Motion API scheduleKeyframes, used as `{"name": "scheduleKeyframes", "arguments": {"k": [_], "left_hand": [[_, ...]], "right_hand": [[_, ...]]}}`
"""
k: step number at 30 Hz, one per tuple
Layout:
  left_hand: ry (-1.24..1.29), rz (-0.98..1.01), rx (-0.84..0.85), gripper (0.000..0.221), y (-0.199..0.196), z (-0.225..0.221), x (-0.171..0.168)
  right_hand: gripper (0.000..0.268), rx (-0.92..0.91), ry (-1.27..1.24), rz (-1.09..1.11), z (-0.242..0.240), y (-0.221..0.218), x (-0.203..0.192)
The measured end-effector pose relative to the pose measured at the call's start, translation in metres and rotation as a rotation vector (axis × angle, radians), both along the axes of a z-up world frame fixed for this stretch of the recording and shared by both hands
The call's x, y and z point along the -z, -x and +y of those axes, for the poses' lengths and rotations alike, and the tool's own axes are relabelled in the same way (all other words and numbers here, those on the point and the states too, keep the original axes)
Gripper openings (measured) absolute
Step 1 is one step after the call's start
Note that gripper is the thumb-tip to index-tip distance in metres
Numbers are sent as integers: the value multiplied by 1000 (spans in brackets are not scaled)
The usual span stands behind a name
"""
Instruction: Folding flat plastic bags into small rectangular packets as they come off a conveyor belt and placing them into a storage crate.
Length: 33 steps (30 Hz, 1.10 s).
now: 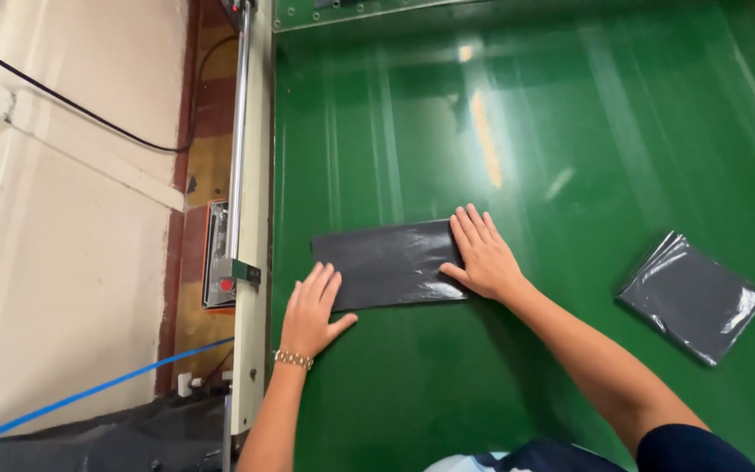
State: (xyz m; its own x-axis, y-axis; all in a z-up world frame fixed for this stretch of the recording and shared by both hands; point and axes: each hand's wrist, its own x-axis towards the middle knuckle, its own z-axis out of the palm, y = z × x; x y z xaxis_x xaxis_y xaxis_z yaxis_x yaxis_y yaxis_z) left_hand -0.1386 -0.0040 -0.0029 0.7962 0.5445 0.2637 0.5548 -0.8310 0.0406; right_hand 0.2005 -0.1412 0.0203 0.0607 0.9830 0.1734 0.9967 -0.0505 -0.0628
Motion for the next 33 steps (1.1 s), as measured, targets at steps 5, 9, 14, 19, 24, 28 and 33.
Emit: {"name": "scheduleKeyframes", "arguments": {"k": [5, 9, 14, 19, 24, 28, 33], "left_hand": [[-496, -33, 287, 13, 3, 5, 15], [-437, 43, 432, 17, -10, 2, 18], [294, 357, 447, 16, -36, -84, -31], [1694, 94, 49, 52, -58, -61, -12], [1608, -26, -145, 68, -60, -25, 35], [778, -84, -118, 31, -80, -48, 0], [341, -13, -256, 35, -99, -72, 10]], "right_hand": [[83, -257, -197, 99, 19, 67, -4], [88, -382, -180, 227, 8, 132, 18], [36, -469, -300, 429, -73, 153, 44], [52, -390, -105, 1219, -136, 132, 37], [19, 396, -80, 1865, -134, 119, 42], [28, 763, 64, 2268, -113, 95, 52], [22, 787, 186, 2292, -102, 75, 94]]}}
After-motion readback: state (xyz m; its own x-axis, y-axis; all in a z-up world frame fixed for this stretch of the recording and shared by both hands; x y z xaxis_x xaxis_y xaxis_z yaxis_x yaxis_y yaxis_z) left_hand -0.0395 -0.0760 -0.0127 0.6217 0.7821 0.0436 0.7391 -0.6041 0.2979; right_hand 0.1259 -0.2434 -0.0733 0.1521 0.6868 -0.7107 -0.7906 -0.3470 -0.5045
